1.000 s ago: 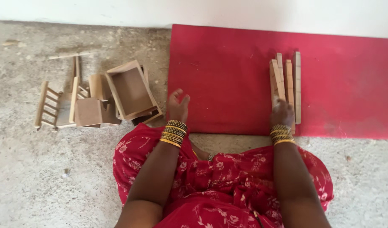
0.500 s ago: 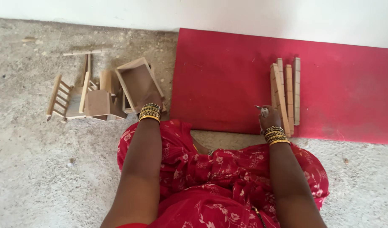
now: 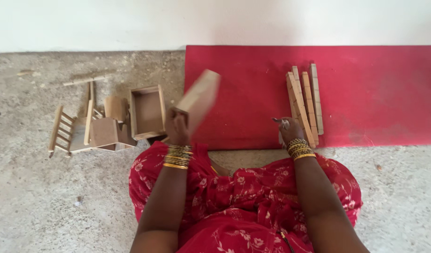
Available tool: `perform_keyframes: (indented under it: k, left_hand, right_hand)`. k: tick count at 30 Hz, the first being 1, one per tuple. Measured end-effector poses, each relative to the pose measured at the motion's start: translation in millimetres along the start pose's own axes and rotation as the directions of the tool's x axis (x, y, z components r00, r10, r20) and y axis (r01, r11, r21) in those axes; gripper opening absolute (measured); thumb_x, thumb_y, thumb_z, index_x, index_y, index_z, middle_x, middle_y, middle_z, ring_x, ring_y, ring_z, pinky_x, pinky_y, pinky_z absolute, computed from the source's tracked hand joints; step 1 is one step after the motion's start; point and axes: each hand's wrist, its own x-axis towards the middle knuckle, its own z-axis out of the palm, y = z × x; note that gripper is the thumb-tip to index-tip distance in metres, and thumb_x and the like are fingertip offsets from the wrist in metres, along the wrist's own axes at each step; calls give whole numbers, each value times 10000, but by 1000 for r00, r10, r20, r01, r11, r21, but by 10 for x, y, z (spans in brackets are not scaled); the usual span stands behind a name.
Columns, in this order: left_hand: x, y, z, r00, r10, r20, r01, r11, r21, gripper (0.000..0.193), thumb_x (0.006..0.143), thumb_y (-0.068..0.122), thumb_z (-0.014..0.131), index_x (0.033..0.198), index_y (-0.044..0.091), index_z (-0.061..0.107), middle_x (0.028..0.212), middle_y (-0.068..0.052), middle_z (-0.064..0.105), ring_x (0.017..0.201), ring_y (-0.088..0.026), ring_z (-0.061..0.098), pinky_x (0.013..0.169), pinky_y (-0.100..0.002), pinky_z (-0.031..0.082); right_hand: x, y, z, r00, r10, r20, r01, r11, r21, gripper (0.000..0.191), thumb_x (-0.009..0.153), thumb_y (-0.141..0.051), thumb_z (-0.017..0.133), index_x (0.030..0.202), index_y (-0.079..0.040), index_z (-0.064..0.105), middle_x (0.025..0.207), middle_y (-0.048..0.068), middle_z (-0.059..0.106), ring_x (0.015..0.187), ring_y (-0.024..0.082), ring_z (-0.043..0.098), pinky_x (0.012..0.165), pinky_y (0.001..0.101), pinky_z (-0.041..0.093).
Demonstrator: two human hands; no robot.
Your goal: The person sits on the floor and wipes small wooden toy parts, including miniature chairs, open boxes, and short wooden sticks, one at a time with a cloth. They pick each piece, rub it over on both sides, and set it back on the red mat.
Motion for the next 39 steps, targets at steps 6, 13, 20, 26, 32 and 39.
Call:
perform_keyframes:
  k: [6, 13, 20, 26, 32, 39]
  left_hand:
    - [-352, -129, 461, 949, -246, 196, 257, 966, -34, 327, 1013, 351, 542, 787, 122, 598, 658, 32, 528, 568, -62, 465, 497, -251, 362]
    - [-553, 141, 635, 817, -426, 389, 212, 849, 484, 587, 1053, 508, 424, 651, 140, 643, 547, 1, 617, 470, -125, 562, 469, -321, 451]
    - [-660, 31, 600, 896, -312, 316, 73, 805, 588, 597, 1097, 457, 290, 804, 113, 680, 598, -53, 647, 502, -202, 635, 482, -389, 520]
    - [-635, 215, 533, 900, -321, 294, 131, 844, 519, 700, 1105, 462, 320, 598, 70, 602, 498, -73, 579, 448, -230, 588, 486, -408, 463]
    - [-626, 322, 665, 919, -278, 281, 81, 827, 556, 692, 1104, 442, 328, 570, 90, 592, 503, -70, 581, 444, -232, 578, 490, -403, 459]
    - [-628, 238, 589, 912, -354, 206, 203, 828, 523, 647, 1094, 456, 332, 631, 86, 591, 501, -90, 546, 446, -235, 563, 470, -414, 437]
  right_hand:
    - [-51, 24, 9, 988, -153, -20, 152, 948, 281, 262, 1036, -243, 609, 1193, -89, 751, 1041, 78, 784, 920, 197, 747, 828, 377, 593]
    - [-130, -713, 453, 971, -233, 45, 236, 925, -297, 320, 1110, -327, 500, 1078, -90, 711, 962, 106, 747, 761, 156, 713, 589, 300, 607]
    - [-820, -1518, 1064, 847, -532, 3, 503, 803, 321, 398, 1007, -226, 524, 1391, -128, 550, 1432, 124, 592, 1271, 291, 560, 868, 530, 543]
    - [-186, -933, 960, 832, -507, 226, 546, 672, -501, 524, 957, -189, 615, 1472, -175, 516, 1457, 151, 560, 1376, 367, 452, 993, 615, 405]
    - [-141, -872, 947, 760, -497, 419, 637, 442, -632, 612, 972, -192, 614, 1563, -271, 476, 1528, 126, 523, 1494, 341, 392, 1175, 551, 365]
    - [-808, -1550, 861, 829, -459, 321, 548, 781, -298, 566, 1030, -324, 643, 1558, -208, 478, 1716, 113, 324, 1596, 367, 220, 1185, 699, 266]
